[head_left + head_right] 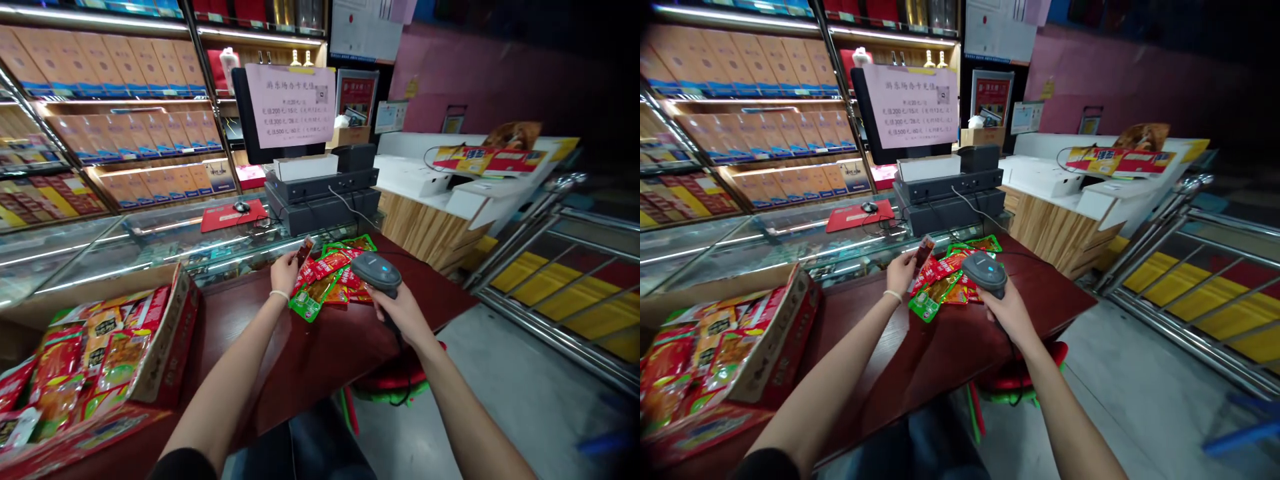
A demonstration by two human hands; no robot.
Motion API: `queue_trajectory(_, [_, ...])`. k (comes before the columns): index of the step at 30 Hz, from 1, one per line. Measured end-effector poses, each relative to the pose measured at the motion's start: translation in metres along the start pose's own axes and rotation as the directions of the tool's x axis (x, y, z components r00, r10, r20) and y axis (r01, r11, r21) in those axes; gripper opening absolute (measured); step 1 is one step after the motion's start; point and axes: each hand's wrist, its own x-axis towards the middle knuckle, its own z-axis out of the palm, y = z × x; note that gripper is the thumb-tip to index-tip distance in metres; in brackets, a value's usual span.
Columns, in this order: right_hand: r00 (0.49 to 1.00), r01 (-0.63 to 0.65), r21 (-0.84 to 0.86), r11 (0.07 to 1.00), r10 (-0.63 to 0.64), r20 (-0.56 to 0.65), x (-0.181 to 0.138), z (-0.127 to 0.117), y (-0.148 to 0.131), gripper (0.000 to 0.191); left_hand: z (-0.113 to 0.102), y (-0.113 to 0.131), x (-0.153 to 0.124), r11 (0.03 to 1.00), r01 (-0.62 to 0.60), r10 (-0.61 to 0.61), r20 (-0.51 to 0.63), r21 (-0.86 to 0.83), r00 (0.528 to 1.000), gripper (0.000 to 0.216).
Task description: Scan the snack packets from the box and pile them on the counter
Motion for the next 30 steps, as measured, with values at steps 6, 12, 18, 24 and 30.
queue_trajectory(6, [1.000,0.010,-0.021,1.000,-0.010,0.006,0.001,-0.016,0.005,0.030,0.048,-0.003,0.017,1.000,-0.008,0.013,0.264,-0.020,0.964,0.029])
queue_trajectory(12, [0.999,-0.015,-0.054,0.998,0.016,0.029,0.000,-0.010,-0.002,0.031,0.031,-0.006,0.006,0.977,0.069,-0.031,0.187,-0.200,0.982,0.026])
queue_trajectory(18, [0.991,-0.011,-0.070,0.997,0.020,0.134,0.001,0.022,-0.014,0.036,-0.038,0.007,-0.024,0.899,0.153,-0.096,0.156,-0.411,0.983,0.023])
queue_trajectory(24, [0.947,0.050,-0.108,0.993,-0.013,0.321,0.002,0.076,-0.027,0.033,-0.140,0.028,-0.070,0.959,-0.031,0.037,0.014,-0.282,0.999,0.023])
queue_trajectory(30, [0.869,0.141,-0.086,0.986,-0.082,0.489,-0.006,0.144,-0.043,0.031,-0.250,0.014,-0.106,0.991,-0.073,0.052,-0.181,-0.116,0.982,0.028])
